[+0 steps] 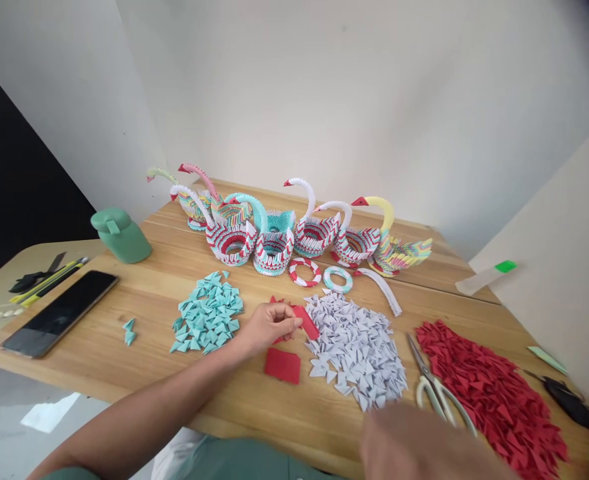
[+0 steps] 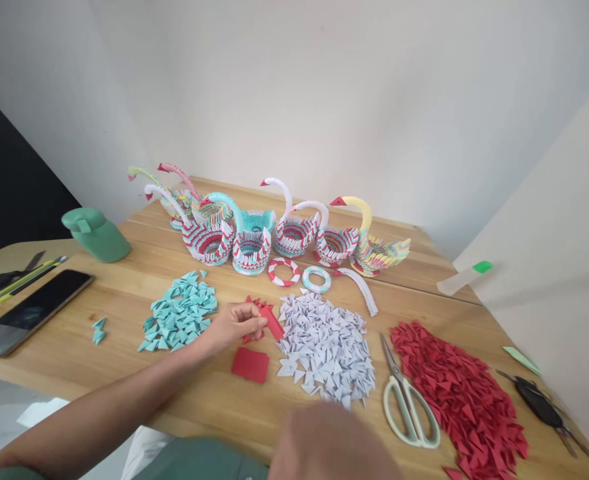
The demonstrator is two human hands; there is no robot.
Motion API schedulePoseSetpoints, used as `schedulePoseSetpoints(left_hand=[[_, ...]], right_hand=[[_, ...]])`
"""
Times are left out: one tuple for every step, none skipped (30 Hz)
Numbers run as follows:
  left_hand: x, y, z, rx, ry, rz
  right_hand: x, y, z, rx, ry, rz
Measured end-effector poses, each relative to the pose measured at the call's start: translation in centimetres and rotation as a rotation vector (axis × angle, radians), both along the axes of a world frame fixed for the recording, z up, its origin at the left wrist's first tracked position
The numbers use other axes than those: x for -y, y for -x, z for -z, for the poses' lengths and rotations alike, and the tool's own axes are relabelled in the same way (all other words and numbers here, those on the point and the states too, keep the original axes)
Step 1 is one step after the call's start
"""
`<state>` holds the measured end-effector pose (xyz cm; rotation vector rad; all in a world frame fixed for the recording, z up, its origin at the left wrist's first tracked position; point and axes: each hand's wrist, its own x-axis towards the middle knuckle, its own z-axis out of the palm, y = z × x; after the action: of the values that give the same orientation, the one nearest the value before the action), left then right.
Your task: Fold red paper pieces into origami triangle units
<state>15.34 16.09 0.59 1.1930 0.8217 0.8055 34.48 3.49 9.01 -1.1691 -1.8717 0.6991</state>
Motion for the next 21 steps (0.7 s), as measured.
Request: schedulePoseSetpoints(left_hand=[[0.0,0.0,-0.1,-0.002,-0.004,-0.002],[0.1,-0.1,-0.2,-0.007,-0.009,-0.004],[0.1,-0.1,-0.2,-0.014,-0.014,-0.004],[0.1,-0.1,-0.3,-0.021,-0.018,-0.002],[0.2,-0.1,-0.3,-0.026,-0.020,0.002],[0.2,-0.1,-0.3,-0.027,-0.021,0.005],[0.1,0.0,-0.3,-0.025,-0.022,0.005],[0.1,0.0,-0.2,-0.022,-0.022,0.004],[0.1,0.0,-0.2,-0.021,-0.022,0.002],[0.0,0.0,-0.1,-0.021,-0.022,0.001],[0.0,0.0,0.0,-0.023,-0.025,0.000],[-0.1,0.0,0.1,-0.028,-0.029,0.000],[-0.1,-0.1,0.2,-0.033,-0.034,0.000],[-0.1,-0.1,0.3,-0.036,-0.038,-0.001],[-0.1,-0.2,0.4,-0.038,-0.042,0.000],[-0.1,-0.2,0.4,-0.037,-0.043,0.002],[-0.1,-0.3,0.4,-0.036,-0.042,0.005],[0.0,-0.3,0.4,-0.033,-0.041,0.009],[0.0,-0.4,0.3,-0.029,-0.039,0.012],[0.0,-0.4,0.3,-0.026,-0.037,0.016],[0.0,-0.4,0.2,-0.024,-0.035,0.019]], right_hand=[[-1.5,0.3,0.3,-0.008,-0.007,0.034],[-3.2,0.6,0.7,-0.009,-0.007,0.104],[-4.8,0.9,1.3,0.003,0.006,0.226],[-6.4,1.3,2.0,0.006,0.012,0.290],[-7.7,1.5,2.9,-0.007,0.023,0.300],[-8.7,1.8,3.7,-0.021,0.044,0.290],[-9.3,2.0,4.6,-0.034,0.082,0.273],[-9.7,2.1,5.3,-0.047,0.119,0.237],[-9.8,2.2,5.9,-0.058,0.154,0.210],[-9.7,2.3,6.4,-0.065,0.185,0.192],[-9.6,2.3,6.7,-0.070,0.207,0.183],[-9.4,2.4,6.9,-0.073,0.221,0.186],[-9.2,2.4,7.0,-0.076,0.230,0.192],[-9.1,2.4,7.1,-0.081,0.237,0.195],[-9.0,2.4,7.1,-0.089,0.243,0.194],[-8.9,2.5,7.0,-0.099,0.249,0.187],[-8.9,2.5,7.0,-0.108,0.255,0.179],[-8.9,2.4,6.9,-0.116,0.262,0.172],[-8.9,2.4,6.9,-0.122,0.267,0.166],[-8.9,2.4,6.9,-0.125,0.271,0.162],[-9.0,2.4,6.9,-0.126,0.273,0.158]])
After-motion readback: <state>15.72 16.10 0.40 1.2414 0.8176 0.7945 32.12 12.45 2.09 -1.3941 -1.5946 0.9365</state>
